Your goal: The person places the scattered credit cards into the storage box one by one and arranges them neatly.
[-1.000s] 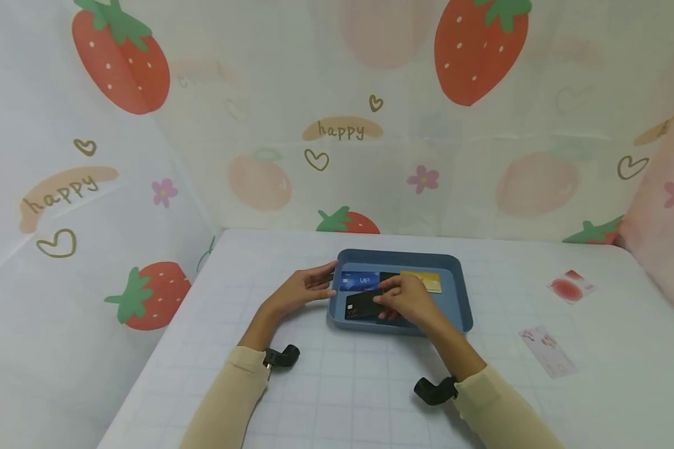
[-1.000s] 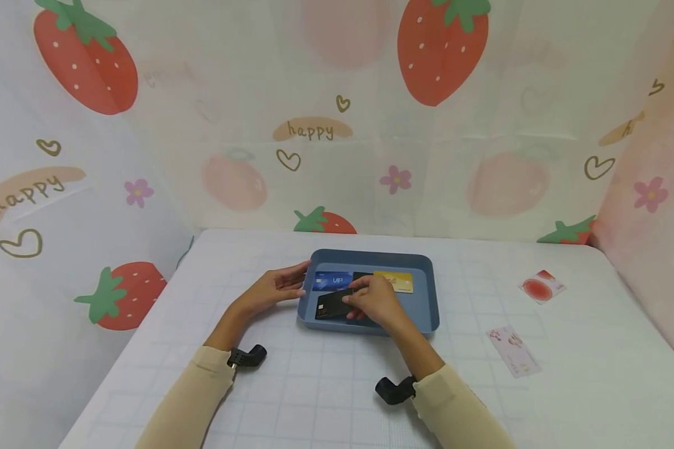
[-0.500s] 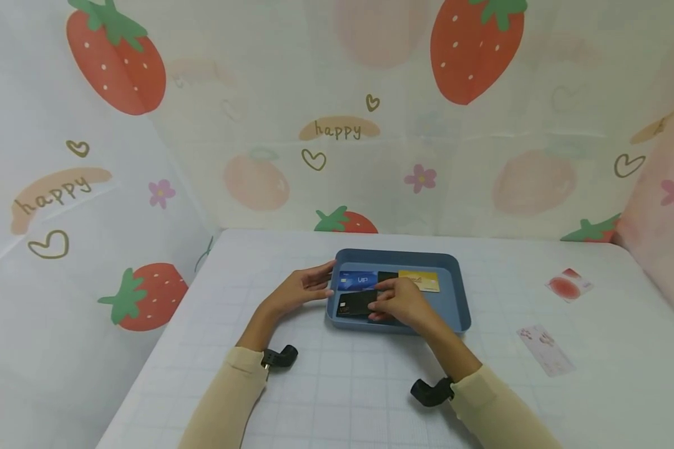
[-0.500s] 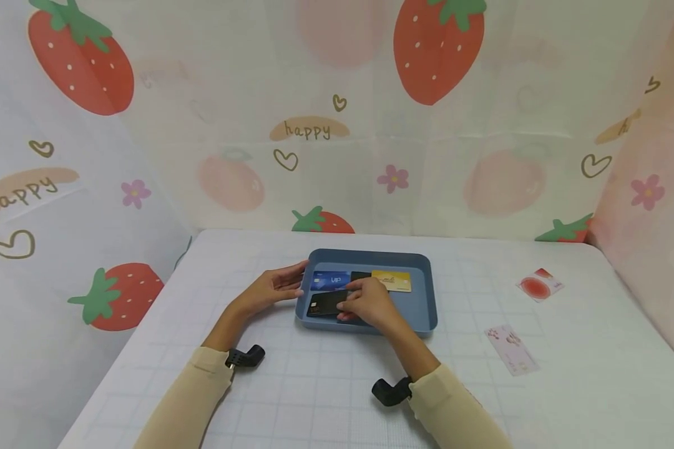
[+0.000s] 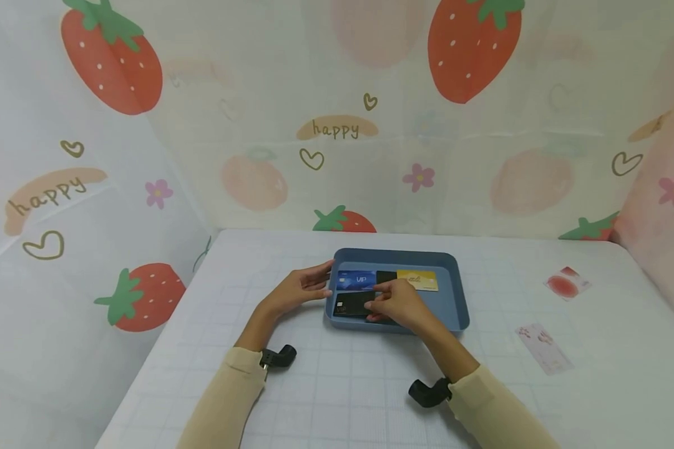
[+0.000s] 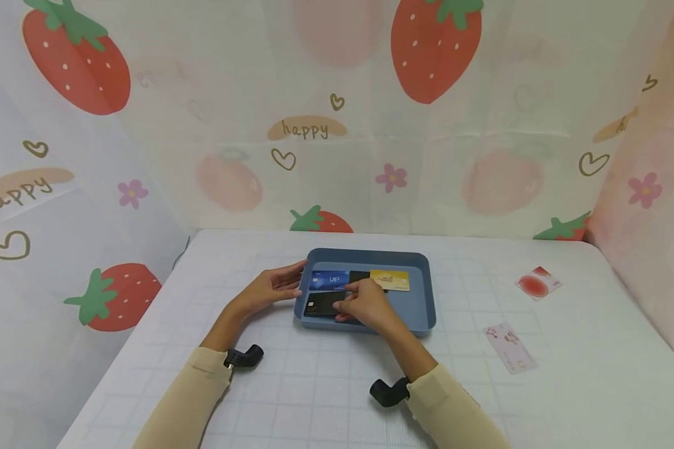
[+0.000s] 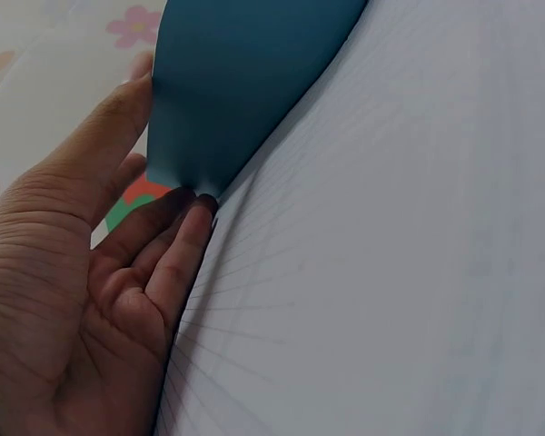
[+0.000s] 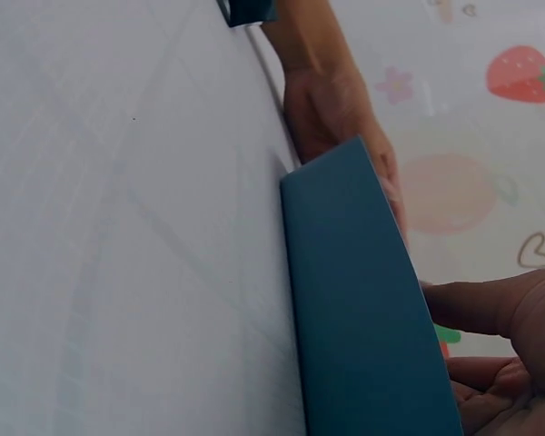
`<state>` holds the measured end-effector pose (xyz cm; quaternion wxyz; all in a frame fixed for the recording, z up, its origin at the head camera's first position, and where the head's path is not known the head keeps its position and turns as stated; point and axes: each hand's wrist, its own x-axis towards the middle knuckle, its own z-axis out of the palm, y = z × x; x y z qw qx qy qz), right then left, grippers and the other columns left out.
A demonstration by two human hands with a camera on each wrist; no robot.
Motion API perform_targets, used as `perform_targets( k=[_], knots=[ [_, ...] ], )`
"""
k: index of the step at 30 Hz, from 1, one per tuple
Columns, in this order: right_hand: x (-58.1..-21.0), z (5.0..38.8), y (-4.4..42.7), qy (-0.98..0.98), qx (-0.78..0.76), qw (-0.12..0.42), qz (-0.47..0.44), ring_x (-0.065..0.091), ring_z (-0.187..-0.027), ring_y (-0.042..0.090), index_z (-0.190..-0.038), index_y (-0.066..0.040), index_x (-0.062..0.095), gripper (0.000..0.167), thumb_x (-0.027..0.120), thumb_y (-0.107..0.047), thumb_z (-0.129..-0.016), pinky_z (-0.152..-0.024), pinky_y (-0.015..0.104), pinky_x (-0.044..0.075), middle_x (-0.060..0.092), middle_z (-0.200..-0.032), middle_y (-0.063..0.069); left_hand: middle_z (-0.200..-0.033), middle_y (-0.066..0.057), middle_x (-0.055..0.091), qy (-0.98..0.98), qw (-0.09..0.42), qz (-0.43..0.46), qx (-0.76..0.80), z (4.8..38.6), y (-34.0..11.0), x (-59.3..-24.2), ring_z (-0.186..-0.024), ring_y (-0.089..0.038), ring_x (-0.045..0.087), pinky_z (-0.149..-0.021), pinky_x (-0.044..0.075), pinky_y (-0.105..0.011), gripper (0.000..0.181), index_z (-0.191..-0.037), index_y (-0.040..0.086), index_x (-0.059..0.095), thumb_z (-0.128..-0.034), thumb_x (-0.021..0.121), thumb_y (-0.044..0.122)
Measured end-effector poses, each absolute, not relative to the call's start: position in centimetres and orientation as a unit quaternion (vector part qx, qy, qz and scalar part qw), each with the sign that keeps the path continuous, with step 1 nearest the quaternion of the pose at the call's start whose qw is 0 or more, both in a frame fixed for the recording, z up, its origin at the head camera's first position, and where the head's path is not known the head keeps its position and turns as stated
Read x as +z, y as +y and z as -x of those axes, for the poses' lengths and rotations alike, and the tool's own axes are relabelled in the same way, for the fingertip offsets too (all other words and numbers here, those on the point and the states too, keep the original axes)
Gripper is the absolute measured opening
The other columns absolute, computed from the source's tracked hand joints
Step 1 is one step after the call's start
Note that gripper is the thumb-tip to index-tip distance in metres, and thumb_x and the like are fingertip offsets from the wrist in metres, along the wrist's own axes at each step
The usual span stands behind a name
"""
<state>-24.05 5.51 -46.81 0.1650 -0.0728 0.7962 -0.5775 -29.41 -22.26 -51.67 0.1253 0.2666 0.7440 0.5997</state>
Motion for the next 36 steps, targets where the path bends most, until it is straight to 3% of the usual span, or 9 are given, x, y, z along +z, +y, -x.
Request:
perform_targets(
  k=[4, 8, 19, 30, 36],
  knots=[
    [-46.67, 24.00, 5.44, 0.802, -0.570, 0.165, 0.074, 0.076, -0.073, 0.026, -0.138, 0.017, 0.051, 0.050, 0.067, -0.008, -0.098, -0.067, 0.035, 0.065, 0.067, -0.121, 0.029, -0.160, -0.013, 0.037, 0.744, 0.124, -0.269, 0.599, 29.59, -22.32, -51.79, -0.145, -0.031, 0.040, -0.114, 0.040, -0.030, 0.072, -0.155, 0.001, 0.037, -0.0926, 0.072, 0.000],
    [-46.68, 24.00, 5.43, 0.800, -0.571, 0.166, 0.073, 0.076, -0.074, 0.027, -0.136, 0.017, 0.052, 0.047, 0.065, -0.010, -0.100, -0.067, 0.034, 0.065, 0.064, -0.127, 0.031, -0.160, -0.012, 0.038, 0.746, 0.123, -0.269, 0.597, 29.65, -22.31, -51.87, -0.145, -0.031, 0.041, -0.114, 0.040, -0.030, 0.072, -0.155, 0.001, 0.038, -0.0926, 0.073, 0.001],
    [-46.72, 24.06, 5.40, 0.821, -0.543, 0.155, 0.078, 0.075, -0.076, 0.026, -0.131, 0.016, 0.058, 0.044, 0.065, -0.015, -0.100, -0.068, 0.034, 0.065, 0.069, -0.117, 0.027, -0.160, -0.013, 0.037, 0.746, 0.122, -0.270, 0.596, 29.50, -22.33, -51.85, -0.144, -0.031, 0.042, -0.114, 0.041, -0.029, 0.072, -0.156, 0.001, 0.037, -0.0928, 0.073, 0.001],
    [-46.78, 23.93, 5.38, 0.854, -0.495, 0.140, 0.075, 0.073, -0.071, 0.018, -0.128, 0.010, 0.064, 0.042, 0.067, -0.021, -0.100, -0.077, 0.035, 0.064, 0.074, -0.105, 0.017, -0.160, -0.011, 0.038, 0.750, 0.126, -0.264, 0.594, 29.54, -22.27, -51.85, -0.144, -0.028, 0.043, -0.114, 0.040, -0.028, 0.073, -0.156, 0.002, 0.037, -0.0927, 0.074, 0.003],
    [-46.54, 23.73, 5.36, 0.862, -0.484, 0.137, 0.068, 0.071, -0.069, 0.017, -0.127, 0.010, 0.065, 0.042, 0.067, -0.021, -0.099, -0.074, 0.032, 0.063, 0.074, -0.099, 0.015, -0.161, -0.010, 0.038, 0.753, 0.124, -0.261, 0.591, 29.35, -22.22, -51.80, -0.144, -0.028, 0.042, -0.114, 0.040, -0.028, 0.073, -0.156, 0.003, 0.037, -0.0929, 0.073, 0.003]
  ],
)
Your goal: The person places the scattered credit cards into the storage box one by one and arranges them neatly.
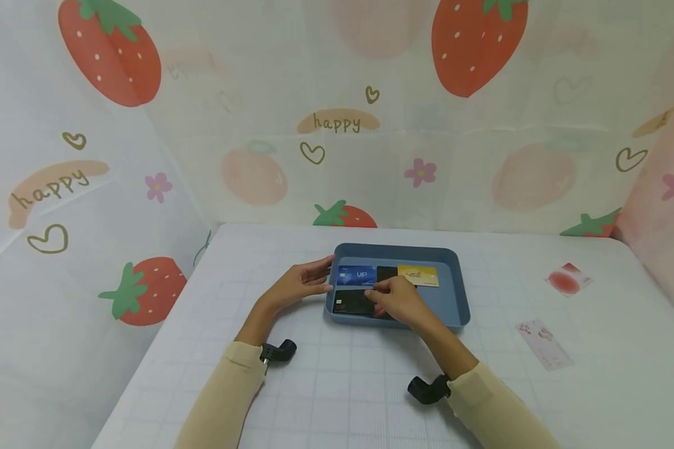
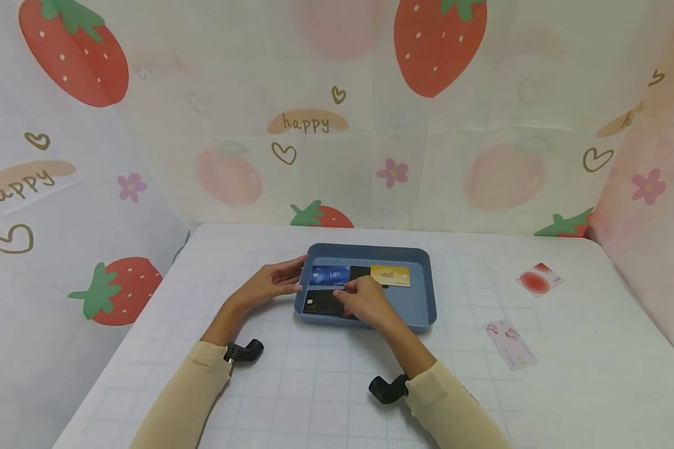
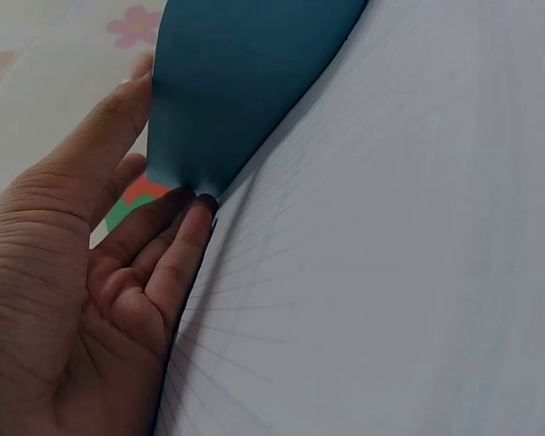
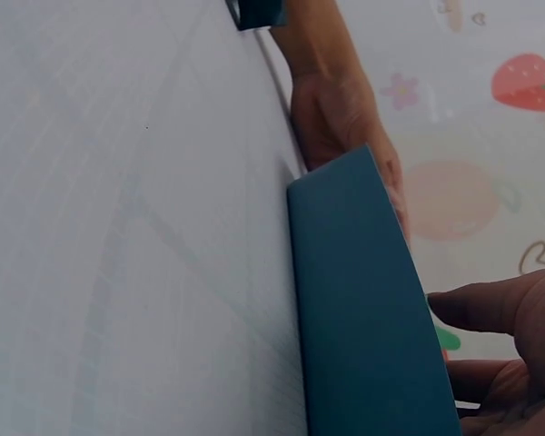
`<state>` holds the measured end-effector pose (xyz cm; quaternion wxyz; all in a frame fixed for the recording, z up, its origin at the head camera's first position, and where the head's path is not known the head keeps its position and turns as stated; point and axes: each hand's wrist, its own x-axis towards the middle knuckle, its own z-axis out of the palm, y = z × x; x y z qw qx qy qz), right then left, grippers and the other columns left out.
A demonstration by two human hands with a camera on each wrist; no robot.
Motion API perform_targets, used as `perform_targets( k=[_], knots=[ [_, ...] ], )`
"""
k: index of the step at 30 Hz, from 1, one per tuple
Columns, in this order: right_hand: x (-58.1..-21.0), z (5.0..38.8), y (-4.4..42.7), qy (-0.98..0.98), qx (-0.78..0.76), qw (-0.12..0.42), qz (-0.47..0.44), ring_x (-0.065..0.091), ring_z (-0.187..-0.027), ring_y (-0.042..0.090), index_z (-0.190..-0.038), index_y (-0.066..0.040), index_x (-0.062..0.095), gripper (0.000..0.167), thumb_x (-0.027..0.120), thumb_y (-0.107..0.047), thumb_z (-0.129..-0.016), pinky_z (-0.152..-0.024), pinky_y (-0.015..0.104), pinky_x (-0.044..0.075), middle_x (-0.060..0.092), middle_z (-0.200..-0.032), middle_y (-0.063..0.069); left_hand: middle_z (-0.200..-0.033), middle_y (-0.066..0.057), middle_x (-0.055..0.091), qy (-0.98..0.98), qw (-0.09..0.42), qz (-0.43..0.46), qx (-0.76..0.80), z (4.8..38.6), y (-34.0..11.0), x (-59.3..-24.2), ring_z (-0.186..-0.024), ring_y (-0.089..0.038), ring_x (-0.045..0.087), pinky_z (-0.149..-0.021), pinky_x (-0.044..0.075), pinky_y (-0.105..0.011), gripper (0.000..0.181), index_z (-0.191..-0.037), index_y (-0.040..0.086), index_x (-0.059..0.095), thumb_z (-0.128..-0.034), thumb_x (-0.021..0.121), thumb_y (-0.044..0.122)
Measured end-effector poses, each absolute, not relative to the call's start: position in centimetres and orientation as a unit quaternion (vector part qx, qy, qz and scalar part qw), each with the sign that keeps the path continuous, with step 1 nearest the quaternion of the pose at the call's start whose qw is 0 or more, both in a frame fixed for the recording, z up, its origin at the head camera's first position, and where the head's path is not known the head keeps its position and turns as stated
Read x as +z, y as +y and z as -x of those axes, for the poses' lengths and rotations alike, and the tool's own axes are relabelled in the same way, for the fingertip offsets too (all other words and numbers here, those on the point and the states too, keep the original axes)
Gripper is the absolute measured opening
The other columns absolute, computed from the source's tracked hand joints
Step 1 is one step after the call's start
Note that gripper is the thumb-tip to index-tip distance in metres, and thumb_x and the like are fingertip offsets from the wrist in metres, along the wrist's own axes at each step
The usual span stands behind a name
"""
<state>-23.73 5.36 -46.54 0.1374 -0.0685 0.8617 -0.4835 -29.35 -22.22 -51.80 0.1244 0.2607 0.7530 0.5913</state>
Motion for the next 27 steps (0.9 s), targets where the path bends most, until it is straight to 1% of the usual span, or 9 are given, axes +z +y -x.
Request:
perform_targets(
  k=[4, 9, 13, 17, 20, 25, 27],
  knots=[
    [-46.44, 23.62, 5.42, 0.866, -0.477, 0.134, 0.069, 0.070, -0.068, 0.016, -0.127, 0.010, 0.066, 0.042, 0.068, -0.022, -0.099, -0.072, 0.031, 0.062, 0.073, -0.096, 0.013, -0.160, -0.009, 0.039, 0.755, 0.125, -0.257, 0.590, 29.30, -22.19, -51.71, -0.143, -0.027, 0.043, -0.113, 0.041, -0.027, 0.073, -0.156, 0.004, 0.038, -0.0929, 0.074, 0.005],
    [-46.37, 23.58, 5.44, 0.870, -0.471, 0.130, 0.074, 0.070, -0.067, 0.016, -0.126, 0.009, 0.066, 0.041, 0.067, -0.022, -0.099, -0.071, 0.032, 0.061, 0.074, -0.095, 0.012, -0.160, -0.012, 0.038, 0.753, 0.122, -0.264, 0.591, 29.33, -22.23, -51.79, -0.143, -0.030, 0.043, -0.114, 0.041, -0.029, 0.073, -0.156, 0.002, 0.037, -0.0928, 0.074, 0.003],
    [-46.30, 23.56, 5.48, 0.871, -0.468, 0.129, 0.079, 0.071, -0.068, 0.016, -0.126, 0.009, 0.067, 0.041, 0.067, -0.021, -0.099, -0.071, 0.032, 0.060, 0.074, -0.094, 0.013, -0.161, -0.011, 0.038, 0.756, 0.121, -0.263, 0.587, 29.26, -22.27, -51.83, -0.144, -0.029, 0.043, -0.114, 0.040, -0.028, 0.072, -0.156, 0.003, 0.037, -0.0931, 0.073, 0.004],
    [-46.22, 23.54, 5.53, 0.871, -0.467, 0.130, 0.079, 0.071, -0.069, 0.016, -0.125, 0.009, 0.067, 0.040, 0.067, -0.021, -0.099, -0.073, 0.033, 0.061, 0.074, -0.098, 0.014, -0.160, -0.009, 0.038, 0.755, 0.123, -0.259, 0.590, 29.21, -22.28, -51.80, -0.144, -0.027, 0.043, -0.114, 0.040, -0.027, 0.072, -0.156, 0.003, 0.037, -0.0933, 0.073, 0.004],
    [-46.20, 23.53, 5.57, 0.871, -0.467, 0.131, 0.079, 0.071, -0.070, 0.016, -0.124, 0.009, 0.067, 0.040, 0.067, -0.022, -0.099, -0.074, 0.034, 0.061, 0.074, -0.101, 0.014, -0.161, -0.010, 0.038, 0.753, 0.124, -0.261, 0.592, 29.20, -22.26, -51.79, -0.144, -0.028, 0.043, -0.114, 0.040, -0.028, 0.072, -0.156, 0.003, 0.037, -0.0932, 0.073, 0.004],
    [-46.27, 23.56, 5.64, 0.868, -0.471, 0.129, 0.085, 0.071, -0.069, 0.016, -0.125, 0.009, 0.067, 0.040, 0.067, -0.021, -0.099, -0.070, 0.032, 0.062, 0.074, -0.102, 0.014, -0.161, -0.012, 0.037, 0.751, 0.122, -0.266, 0.592, 29.21, -22.29, -51.80, -0.144, -0.030, 0.041, -0.115, 0.039, -0.029, 0.072, -0.156, 0.002, 0.037, -0.0933, 0.073, 0.004],
    [-46.20, 23.57, 5.67, 0.864, -0.478, 0.128, 0.090, 0.071, -0.070, 0.018, -0.126, 0.010, 0.066, 0.041, 0.067, -0.020, -0.099, -0.068, 0.033, 0.063, 0.073, -0.103, 0.015, -0.161, -0.012, 0.037, 0.752, 0.121, -0.265, 0.591, 29.18, -22.33, -51.74, -0.144, -0.030, 0.041, -0.115, 0.039, -0.029, 0.072, -0.156, 0.003, 0.037, -0.0932, 0.073, 0.003]
  ],
)
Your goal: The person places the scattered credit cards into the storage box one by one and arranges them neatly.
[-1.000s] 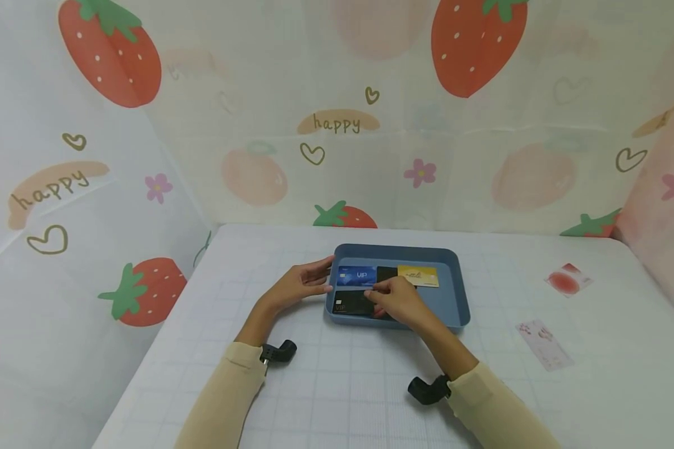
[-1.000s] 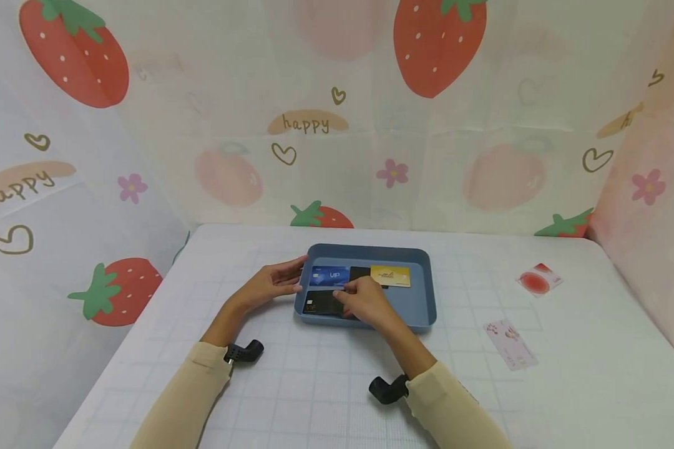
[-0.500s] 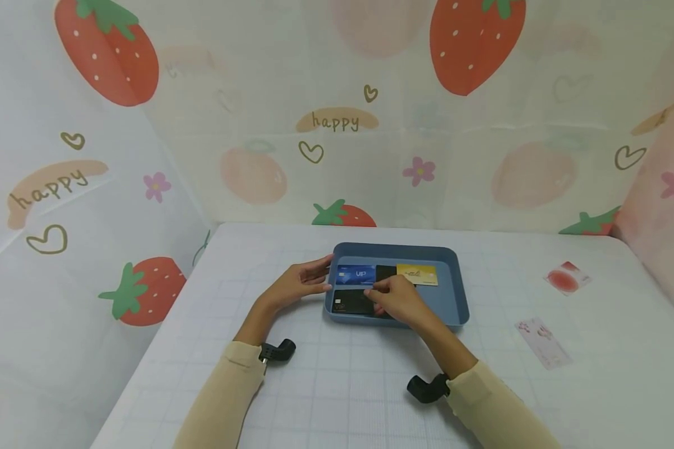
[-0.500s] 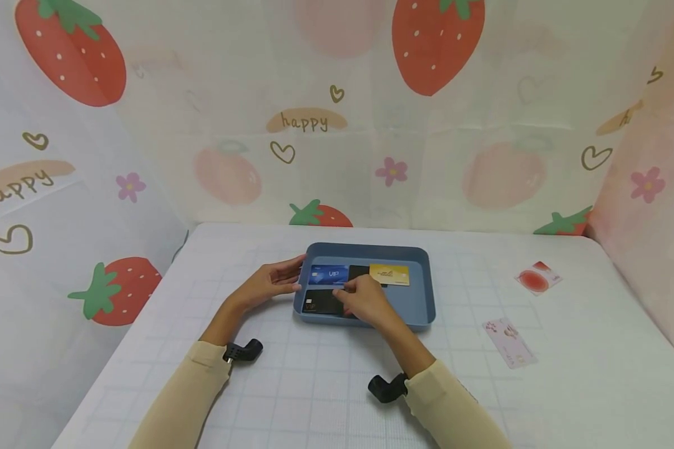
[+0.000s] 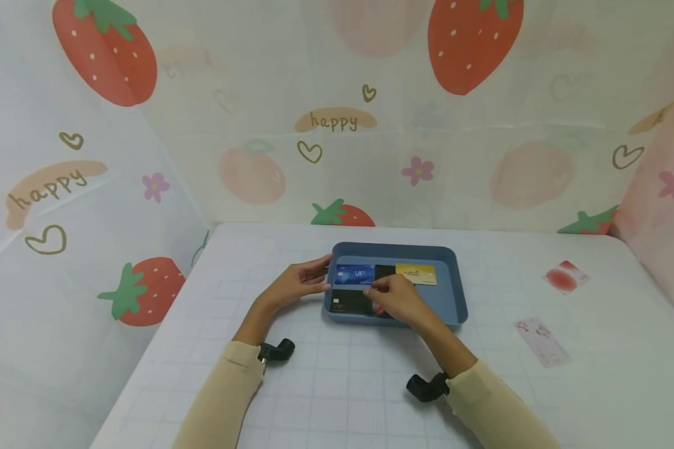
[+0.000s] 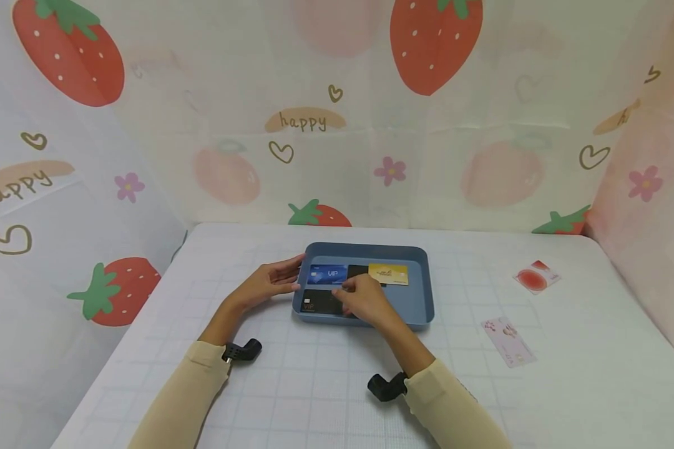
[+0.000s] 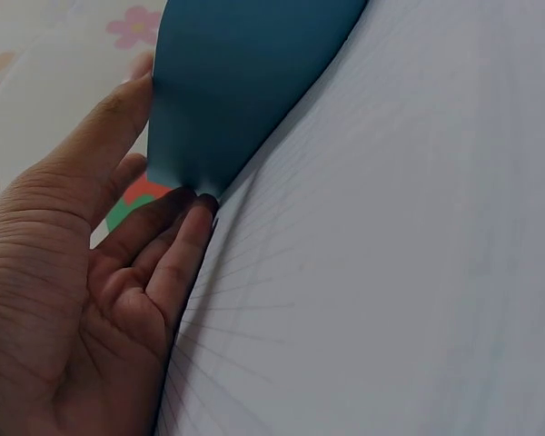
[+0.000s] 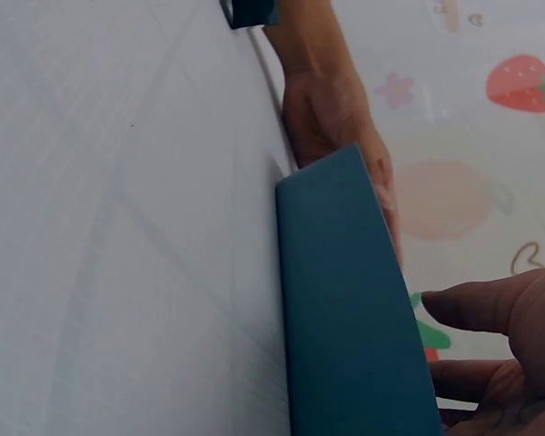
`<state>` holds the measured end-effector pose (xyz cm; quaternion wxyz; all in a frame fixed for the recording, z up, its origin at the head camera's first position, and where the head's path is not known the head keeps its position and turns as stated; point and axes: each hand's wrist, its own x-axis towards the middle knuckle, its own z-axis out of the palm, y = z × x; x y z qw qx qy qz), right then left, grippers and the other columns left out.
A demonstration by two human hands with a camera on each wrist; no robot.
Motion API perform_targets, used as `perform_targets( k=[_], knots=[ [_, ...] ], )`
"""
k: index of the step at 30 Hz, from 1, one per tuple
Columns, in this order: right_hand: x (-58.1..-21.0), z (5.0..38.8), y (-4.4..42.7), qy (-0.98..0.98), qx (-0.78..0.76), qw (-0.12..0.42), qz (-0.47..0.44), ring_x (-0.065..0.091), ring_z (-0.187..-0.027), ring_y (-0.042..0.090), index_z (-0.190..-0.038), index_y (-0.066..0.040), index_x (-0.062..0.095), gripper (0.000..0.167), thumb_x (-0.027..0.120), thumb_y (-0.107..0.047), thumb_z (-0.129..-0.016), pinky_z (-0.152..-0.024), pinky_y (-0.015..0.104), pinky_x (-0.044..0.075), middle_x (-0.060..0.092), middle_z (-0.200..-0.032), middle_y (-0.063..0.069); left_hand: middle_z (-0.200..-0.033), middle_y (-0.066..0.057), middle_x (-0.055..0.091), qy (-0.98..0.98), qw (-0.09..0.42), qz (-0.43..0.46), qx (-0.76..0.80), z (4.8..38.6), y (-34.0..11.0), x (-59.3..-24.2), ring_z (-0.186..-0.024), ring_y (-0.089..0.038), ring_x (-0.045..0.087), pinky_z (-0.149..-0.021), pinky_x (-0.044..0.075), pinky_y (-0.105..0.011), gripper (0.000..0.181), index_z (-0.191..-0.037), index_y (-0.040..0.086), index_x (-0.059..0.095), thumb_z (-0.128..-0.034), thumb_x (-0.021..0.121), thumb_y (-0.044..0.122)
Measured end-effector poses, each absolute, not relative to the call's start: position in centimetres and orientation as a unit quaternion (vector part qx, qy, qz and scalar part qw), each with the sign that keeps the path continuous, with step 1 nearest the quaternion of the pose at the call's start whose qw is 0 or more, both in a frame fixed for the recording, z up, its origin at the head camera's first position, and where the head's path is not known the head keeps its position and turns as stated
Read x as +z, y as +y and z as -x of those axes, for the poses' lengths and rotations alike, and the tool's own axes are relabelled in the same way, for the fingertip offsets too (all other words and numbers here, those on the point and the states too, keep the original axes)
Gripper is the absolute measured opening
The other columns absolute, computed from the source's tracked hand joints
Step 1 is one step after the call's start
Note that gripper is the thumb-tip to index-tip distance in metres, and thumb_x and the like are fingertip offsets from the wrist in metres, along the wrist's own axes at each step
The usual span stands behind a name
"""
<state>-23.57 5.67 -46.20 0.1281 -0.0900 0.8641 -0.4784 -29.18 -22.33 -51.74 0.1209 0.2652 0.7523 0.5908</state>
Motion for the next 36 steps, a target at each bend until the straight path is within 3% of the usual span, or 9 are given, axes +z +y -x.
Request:
perform_targets(
  k=[10, 18, 24, 29, 36],
  knots=[
    [-44.4, 23.1, 6.3, 0.866, -0.472, 0.105, 0.124, 0.071, -0.078, 0.029, -0.126, 0.002, 0.068, 0.037, 0.068, -0.023, -0.099, -0.066, 0.037, 0.063, 0.071, -0.114, 0.015, -0.161, -0.010, 0.037, 0.760, 0.123, -0.254, 0.586, 29.1, -22.4, -51.5, -0.144, -0.027, 0.042, -0.115, 0.039, -0.028, 0.072, -0.156, 0.003, 0.037, -0.0932, 0.073, 0.004],
    [-42.3, 22.2, 7.0, 0.861, -0.475, 0.103, 0.152, 0.071, -0.086, 0.034, -0.126, 0.000, 0.069, 0.037, 0.067, -0.026, -0.100, -0.068, 0.037, 0.063, 0.073, -0.108, 0.016, -0.161, -0.011, 0.037, 0.754, 0.121, -0.260, 0.591, 29.0, -22.4, -51.6, -0.145, -0.030, 0.041, -0.115, 0.039, -0.032, 0.072, -0.156, 0.003, 0.037, -0.0932, 0.073, 0.002],
    [-41.0, 21.2, 8.1, 0.866, -0.462, 0.079, 0.174, 0.072, -0.085, 0.028, -0.126, 0.001, 0.069, 0.036, 0.066, -0.025, -0.100, -0.069, 0.033, 0.062, 0.074, -0.110, 0.013, -0.161, -0.010, 0.037, 0.756, 0.123, -0.258, 0.589, 29.1, -22.5, -51.5, -0.145, -0.027, 0.041, -0.115, 0.039, -0.031, 0.072, -0.156, 0.003, 0.037, -0.0932, 0.073, 0.003],
    [-40.6, 20.7, 9.7, 0.866, -0.460, 0.080, 0.179, 0.073, -0.089, 0.024, -0.127, 0.002, 0.067, 0.037, 0.065, -0.024, -0.101, -0.078, 0.036, 0.062, 0.069, -0.125, 0.018, -0.162, -0.011, 0.035, 0.760, 0.124, -0.260, 0.583, 29.3, -22.3, -51.4, -0.145, -0.026, 0.041, -0.115, 0.039, -0.030, 0.073, -0.156, 0.002, 0.036, -0.0932, 0.073, 0.004],
    [-40.1, 20.0, 11.8, 0.893, -0.417, 0.064, 0.155, 0.069, -0.085, 0.021, -0.127, -0.003, 0.069, 0.038, 0.067, -0.030, -0.099, -0.067, 0.030, 0.058, 0.072, -0.116, 0.013, -0.161, -0.010, 0.038, 0.762, 0.121, -0.255, 0.583, 29.1, -22.2, -51.6, -0.144, -0.027, 0.042, -0.115, 0.040, -0.031, 0.072, -0.156, 0.003, 0.038, -0.0929, 0.073, 0.003]
  ],
)
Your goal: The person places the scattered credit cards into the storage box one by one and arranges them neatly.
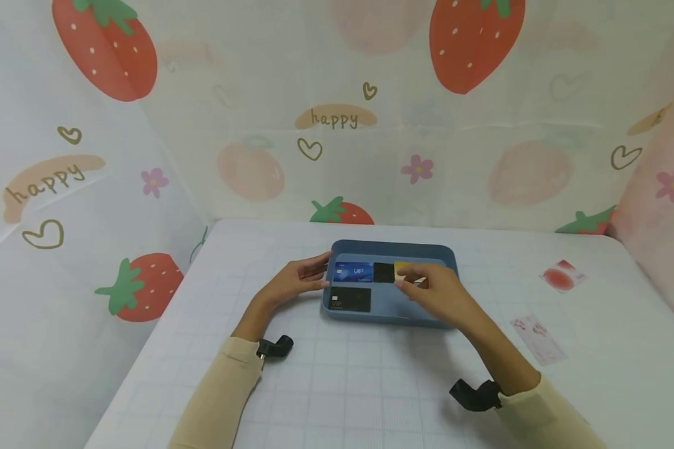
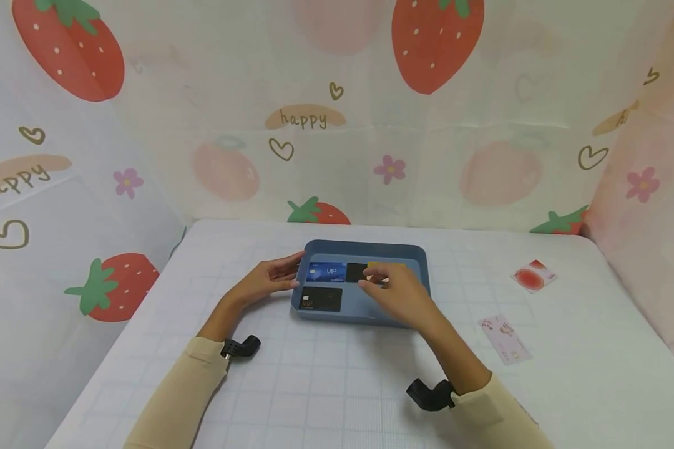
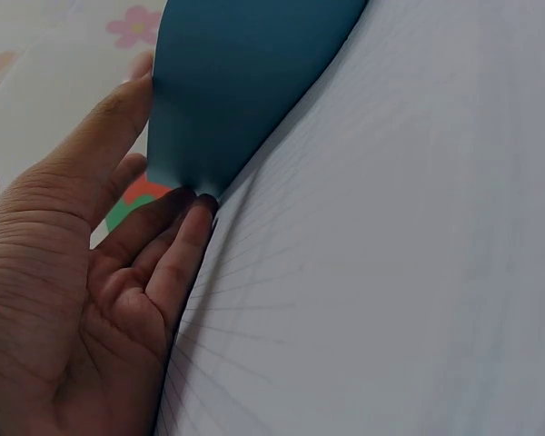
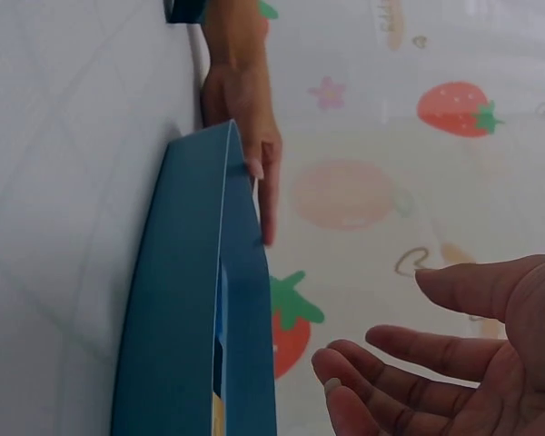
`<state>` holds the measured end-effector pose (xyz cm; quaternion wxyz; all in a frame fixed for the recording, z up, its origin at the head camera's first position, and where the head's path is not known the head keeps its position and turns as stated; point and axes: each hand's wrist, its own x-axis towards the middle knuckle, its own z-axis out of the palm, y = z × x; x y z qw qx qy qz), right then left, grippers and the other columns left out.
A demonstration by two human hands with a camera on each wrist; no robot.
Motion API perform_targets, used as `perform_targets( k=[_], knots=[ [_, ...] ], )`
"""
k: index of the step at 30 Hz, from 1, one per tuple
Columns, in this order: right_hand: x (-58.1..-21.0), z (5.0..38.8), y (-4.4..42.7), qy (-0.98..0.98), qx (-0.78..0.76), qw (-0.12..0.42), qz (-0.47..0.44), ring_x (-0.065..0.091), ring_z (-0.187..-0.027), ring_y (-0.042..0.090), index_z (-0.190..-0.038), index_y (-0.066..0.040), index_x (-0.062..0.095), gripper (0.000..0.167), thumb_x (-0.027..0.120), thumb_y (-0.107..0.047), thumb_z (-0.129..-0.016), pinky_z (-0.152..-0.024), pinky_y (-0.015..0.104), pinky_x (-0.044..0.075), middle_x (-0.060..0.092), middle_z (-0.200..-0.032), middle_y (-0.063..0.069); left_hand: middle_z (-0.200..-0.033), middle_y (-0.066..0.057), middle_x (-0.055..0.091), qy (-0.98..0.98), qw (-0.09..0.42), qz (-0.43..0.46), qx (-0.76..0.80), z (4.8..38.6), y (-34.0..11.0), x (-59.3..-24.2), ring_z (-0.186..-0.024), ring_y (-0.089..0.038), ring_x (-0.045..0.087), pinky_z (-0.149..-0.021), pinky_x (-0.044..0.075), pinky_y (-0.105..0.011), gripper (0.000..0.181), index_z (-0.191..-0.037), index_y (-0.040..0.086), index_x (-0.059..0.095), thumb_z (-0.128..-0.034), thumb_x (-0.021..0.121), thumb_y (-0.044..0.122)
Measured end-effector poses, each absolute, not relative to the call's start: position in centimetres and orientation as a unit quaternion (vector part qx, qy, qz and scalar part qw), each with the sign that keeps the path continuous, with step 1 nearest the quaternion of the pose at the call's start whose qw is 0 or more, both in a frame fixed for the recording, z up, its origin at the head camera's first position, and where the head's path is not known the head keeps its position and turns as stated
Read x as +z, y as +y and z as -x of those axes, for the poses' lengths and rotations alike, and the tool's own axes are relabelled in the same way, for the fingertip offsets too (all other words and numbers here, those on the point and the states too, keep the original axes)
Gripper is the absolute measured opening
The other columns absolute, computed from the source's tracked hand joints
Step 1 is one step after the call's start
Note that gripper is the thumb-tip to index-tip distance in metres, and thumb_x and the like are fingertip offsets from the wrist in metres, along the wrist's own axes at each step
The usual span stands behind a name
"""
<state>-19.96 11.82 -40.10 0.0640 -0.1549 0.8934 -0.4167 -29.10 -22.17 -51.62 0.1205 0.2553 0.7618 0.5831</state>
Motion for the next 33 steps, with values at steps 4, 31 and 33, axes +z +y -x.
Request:
perform_targets(
  k=[4, 31, 33],
  knots=[
    [-40.0, 19.5, 13.2, 0.903, -0.400, 0.054, 0.147, 0.068, -0.086, 0.023, -0.128, -0.005, 0.069, 0.039, 0.068, -0.031, -0.099, -0.066, 0.029, 0.057, 0.072, -0.115, 0.013, -0.161, -0.009, 0.038, 0.760, 0.121, -0.256, 0.586, 29.0, -22.3, -51.9, -0.144, -0.028, 0.042, -0.115, 0.039, -0.031, 0.072, -0.156, 0.004, 0.039, -0.0927, 0.073, 0.003],
    [-41.3, 15.8, 22.4, 0.931, -0.331, -0.028, 0.149, 0.071, -0.092, 0.023, -0.126, -0.007, 0.070, 0.039, 0.076, -0.026, -0.093, -0.072, 0.034, 0.056, 0.074, -0.112, 0.008, -0.161, -0.012, 0.036, 0.752, 0.126, -0.260, 0.593, 28.7, -22.2, -51.6, -0.145, -0.031, 0.040, -0.116, 0.038, -0.034, 0.072, -0.156, 0.002, 0.037, -0.0933, 0.072, 0.002],
    [-41.5, 15.5, 23.1, 0.934, -0.325, -0.034, 0.148, 0.072, -0.090, 0.022, -0.126, -0.009, 0.071, 0.038, 0.076, -0.027, -0.093, -0.071, 0.032, 0.056, 0.075, -0.111, 0.008, -0.161, -0.011, 0.037, 0.753, 0.126, -0.257, 0.592, 28.7, -22.2, -51.6, -0.145, -0.029, 0.041, -0.116, 0.038, -0.033, 0.072, -0.156, 0.003, 0.037, -0.0931, 0.073, 0.002]
  ],
)
